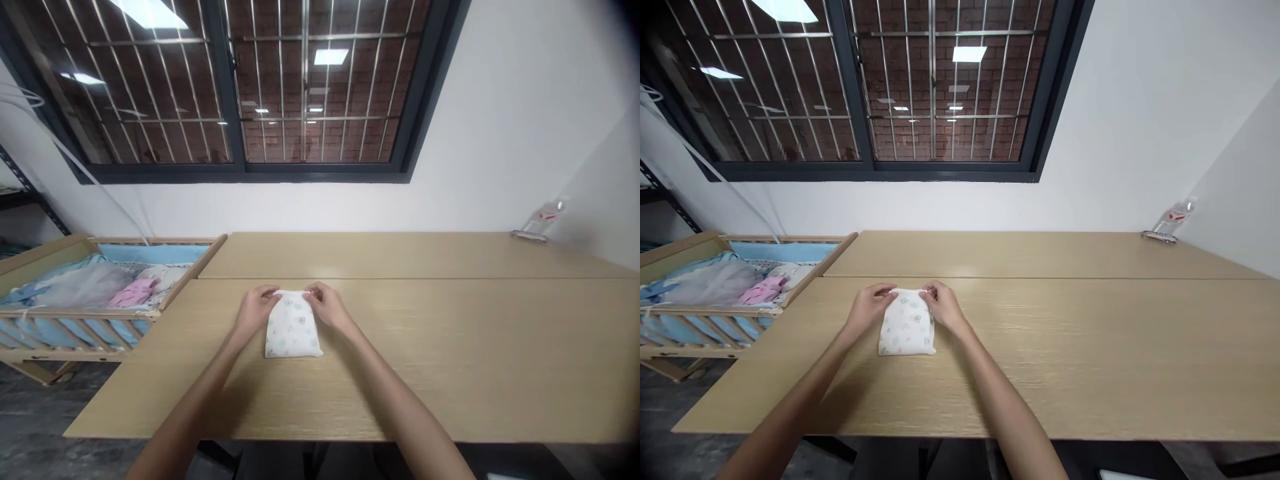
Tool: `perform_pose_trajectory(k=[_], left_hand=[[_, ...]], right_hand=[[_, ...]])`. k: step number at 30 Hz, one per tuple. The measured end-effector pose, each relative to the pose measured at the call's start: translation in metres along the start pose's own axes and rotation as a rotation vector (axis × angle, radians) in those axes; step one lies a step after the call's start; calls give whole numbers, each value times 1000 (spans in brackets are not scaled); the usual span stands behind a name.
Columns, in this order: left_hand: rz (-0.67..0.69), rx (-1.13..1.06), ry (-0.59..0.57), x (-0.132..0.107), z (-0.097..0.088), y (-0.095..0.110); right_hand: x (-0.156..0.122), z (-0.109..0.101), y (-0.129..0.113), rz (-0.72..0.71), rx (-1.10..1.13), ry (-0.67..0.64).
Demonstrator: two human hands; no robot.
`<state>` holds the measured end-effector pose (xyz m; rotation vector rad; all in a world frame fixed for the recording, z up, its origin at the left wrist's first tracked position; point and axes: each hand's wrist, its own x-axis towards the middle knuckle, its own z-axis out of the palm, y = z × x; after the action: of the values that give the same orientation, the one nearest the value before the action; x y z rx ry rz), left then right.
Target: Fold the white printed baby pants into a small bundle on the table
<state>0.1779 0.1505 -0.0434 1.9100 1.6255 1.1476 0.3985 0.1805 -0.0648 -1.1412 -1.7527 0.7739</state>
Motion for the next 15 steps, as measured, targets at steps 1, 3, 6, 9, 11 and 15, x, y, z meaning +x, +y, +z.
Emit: perform_pose_trajectory(k=[1, 3, 6, 9, 11, 15], left_hand=[[-11, 18, -12, 10, 8, -5], [-25, 57, -37, 26, 24, -14], [-34, 127, -80, 40, 42, -22], [-14, 209, -93, 39, 47, -23], [11, 257, -87, 24, 47, -20], [152, 416, -118, -50, 53, -7]], right_hand=[[10, 6, 13, 31, -1, 15], [26, 17, 35, 90, -13, 45], [37, 27, 57, 143, -33, 91], [38, 31, 70, 149, -42, 110], [38, 30, 74, 142, -50, 117], [36, 26, 63, 93, -98, 167]])
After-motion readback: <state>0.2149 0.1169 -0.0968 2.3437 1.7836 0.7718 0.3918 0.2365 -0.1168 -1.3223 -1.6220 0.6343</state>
